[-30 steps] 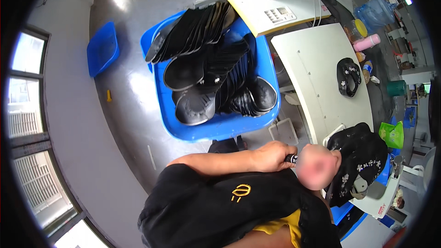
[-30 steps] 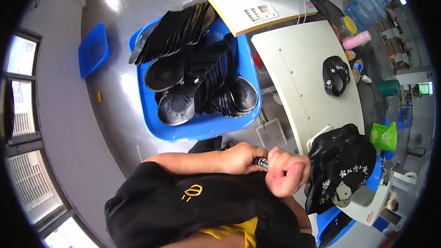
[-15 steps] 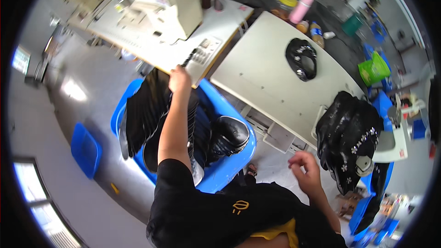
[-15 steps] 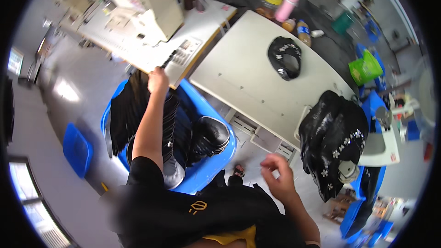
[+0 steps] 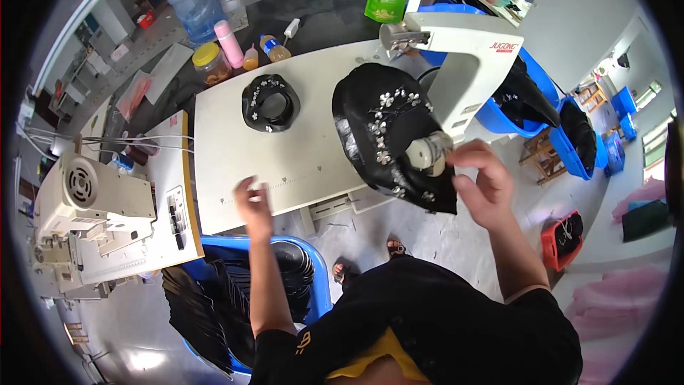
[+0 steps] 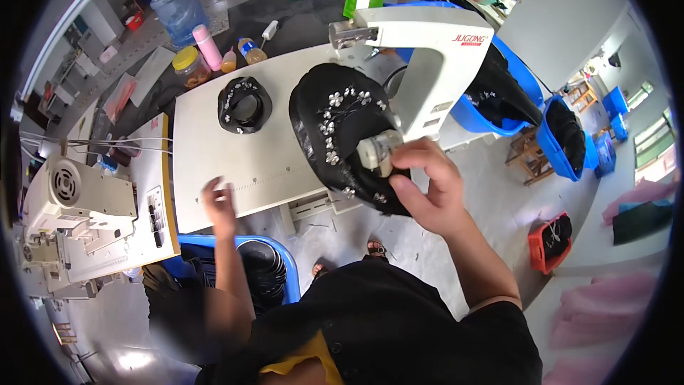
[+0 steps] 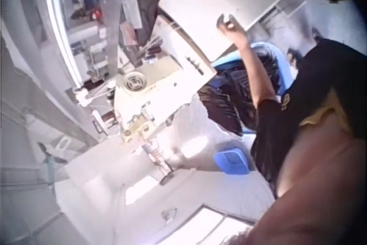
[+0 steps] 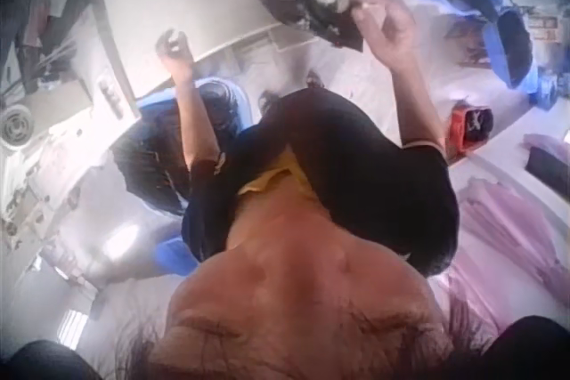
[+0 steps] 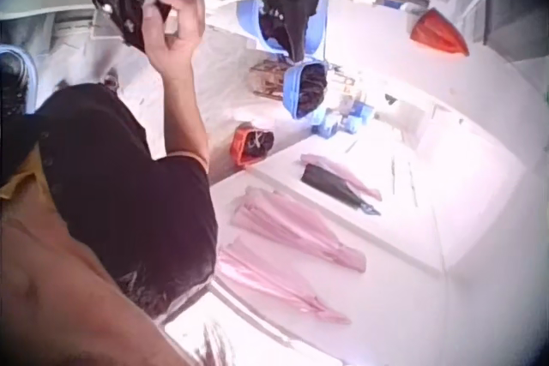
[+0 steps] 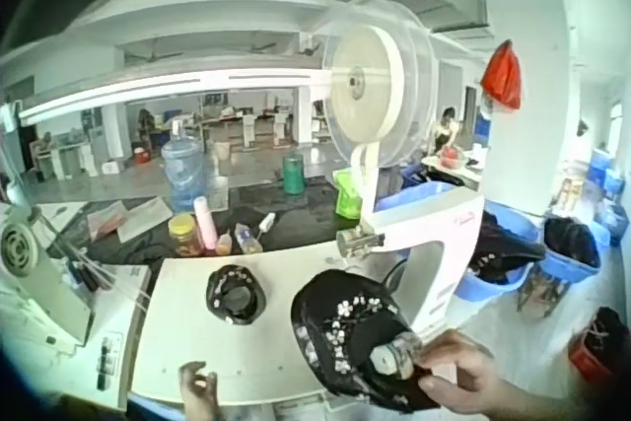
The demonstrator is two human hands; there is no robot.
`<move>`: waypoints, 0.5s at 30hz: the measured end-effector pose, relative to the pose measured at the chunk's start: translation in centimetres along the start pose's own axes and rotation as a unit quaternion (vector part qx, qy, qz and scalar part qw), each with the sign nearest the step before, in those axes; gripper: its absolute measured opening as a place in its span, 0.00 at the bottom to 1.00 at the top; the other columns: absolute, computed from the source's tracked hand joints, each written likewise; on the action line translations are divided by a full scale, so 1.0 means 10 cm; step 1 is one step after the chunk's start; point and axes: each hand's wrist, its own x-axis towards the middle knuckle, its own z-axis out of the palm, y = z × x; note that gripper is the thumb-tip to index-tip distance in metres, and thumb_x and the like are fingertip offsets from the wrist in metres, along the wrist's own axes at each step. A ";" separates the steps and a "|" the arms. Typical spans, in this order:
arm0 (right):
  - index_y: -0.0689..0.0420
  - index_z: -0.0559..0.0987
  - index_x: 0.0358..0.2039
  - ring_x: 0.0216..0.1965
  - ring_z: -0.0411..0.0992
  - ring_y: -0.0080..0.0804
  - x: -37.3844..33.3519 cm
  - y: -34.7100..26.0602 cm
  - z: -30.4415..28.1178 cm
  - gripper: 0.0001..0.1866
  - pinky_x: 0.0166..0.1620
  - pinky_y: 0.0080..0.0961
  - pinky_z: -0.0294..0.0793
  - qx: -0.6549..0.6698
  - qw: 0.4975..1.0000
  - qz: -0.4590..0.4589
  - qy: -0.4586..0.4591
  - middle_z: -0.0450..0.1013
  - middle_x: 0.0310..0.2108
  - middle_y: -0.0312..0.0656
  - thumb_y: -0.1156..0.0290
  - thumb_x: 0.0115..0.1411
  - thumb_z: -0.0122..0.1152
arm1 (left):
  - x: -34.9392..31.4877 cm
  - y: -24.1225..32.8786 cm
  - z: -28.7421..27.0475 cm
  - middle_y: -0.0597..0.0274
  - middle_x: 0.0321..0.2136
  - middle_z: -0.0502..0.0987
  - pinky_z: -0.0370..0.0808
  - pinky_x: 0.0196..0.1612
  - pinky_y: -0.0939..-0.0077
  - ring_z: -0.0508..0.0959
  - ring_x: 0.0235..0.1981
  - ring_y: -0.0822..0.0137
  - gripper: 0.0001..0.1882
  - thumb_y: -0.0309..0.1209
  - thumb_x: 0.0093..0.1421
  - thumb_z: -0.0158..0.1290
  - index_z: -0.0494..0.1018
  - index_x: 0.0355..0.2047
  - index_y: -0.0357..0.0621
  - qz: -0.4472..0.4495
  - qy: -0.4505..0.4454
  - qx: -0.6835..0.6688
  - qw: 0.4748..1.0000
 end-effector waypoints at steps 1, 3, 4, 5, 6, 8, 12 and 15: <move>0.60 0.72 0.34 0.36 0.68 0.37 0.07 0.15 -0.05 0.12 0.39 0.27 0.67 -0.093 0.994 -0.061 -0.022 0.69 0.34 0.45 0.79 0.47 0.61 | -0.05 0.06 0.22 0.58 0.41 0.68 0.70 0.28 0.81 0.70 0.25 0.73 0.16 0.24 0.54 0.56 0.68 0.44 0.41 0.008 -0.026 -0.042 0.999; 0.57 0.68 0.30 0.37 0.65 0.38 0.00 0.52 0.05 0.16 0.41 0.29 0.65 -0.079 0.996 -0.047 0.001 0.64 0.38 0.46 0.75 0.43 0.67 | -0.15 0.11 0.59 0.60 0.34 0.72 0.71 0.29 0.78 0.71 0.25 0.72 0.14 0.26 0.54 0.56 0.70 0.41 0.40 -0.059 -0.096 -0.035 0.993; 0.56 0.67 0.29 0.38 0.64 0.39 -0.03 0.67 0.08 0.18 0.42 0.29 0.65 -0.044 0.998 -0.050 0.015 0.62 0.39 0.46 0.73 0.42 0.69 | -0.19 0.21 0.79 0.61 0.33 0.73 0.70 0.29 0.79 0.71 0.26 0.72 0.13 0.28 0.55 0.56 0.71 0.41 0.40 -0.097 -0.088 -0.061 0.989; 0.56 0.65 0.28 0.39 0.64 0.39 -0.04 0.74 0.10 0.21 0.42 0.30 0.64 -0.010 0.998 -0.066 0.018 0.61 0.40 0.47 0.71 0.40 0.71 | -0.23 0.30 0.91 0.60 0.35 0.73 0.70 0.30 0.79 0.71 0.28 0.72 0.14 0.27 0.55 0.55 0.70 0.42 0.40 -0.112 -0.100 -0.060 0.987; 0.55 0.64 0.27 0.39 0.63 0.40 -0.02 0.84 0.11 0.23 0.43 0.30 0.64 0.024 0.996 -0.082 0.016 0.61 0.40 0.47 0.69 0.39 0.73 | -0.26 0.45 1.04 0.60 0.37 0.72 0.70 0.31 0.79 0.72 0.30 0.72 0.14 0.27 0.56 0.54 0.69 0.43 0.39 -0.130 -0.110 -0.061 0.983; 0.55 0.62 0.28 0.38 0.64 0.38 0.04 0.97 0.09 0.30 0.42 0.30 0.65 0.103 0.994 -0.033 -0.006 0.61 0.40 0.48 0.63 0.33 0.77 | -0.21 0.82 1.27 0.59 0.42 0.70 0.69 0.34 0.80 0.71 0.35 0.73 0.15 0.27 0.59 0.51 0.66 0.46 0.39 -0.074 0.027 -0.212 0.974; 0.56 0.65 0.31 0.37 0.66 0.41 0.14 1.01 0.07 0.31 0.39 0.33 0.67 0.094 0.988 -0.119 -0.031 0.64 0.37 0.48 0.61 0.33 0.77 | 0.17 2.33 0.93 0.52 0.46 0.69 0.62 0.51 0.64 0.68 0.50 0.57 0.15 0.31 0.60 0.46 0.66 0.47 0.41 0.232 0.014 -0.213 0.949; 0.57 0.66 0.35 0.36 0.66 0.41 0.16 1.10 0.24 0.34 0.38 0.34 0.67 0.125 0.976 -0.176 0.033 0.64 0.38 0.49 0.56 0.34 0.76 | 0.22 2.36 1.17 0.58 0.43 0.73 0.57 0.54 0.62 0.66 0.52 0.53 0.11 0.26 0.56 0.47 0.73 0.39 0.42 0.252 -0.118 -0.012 0.960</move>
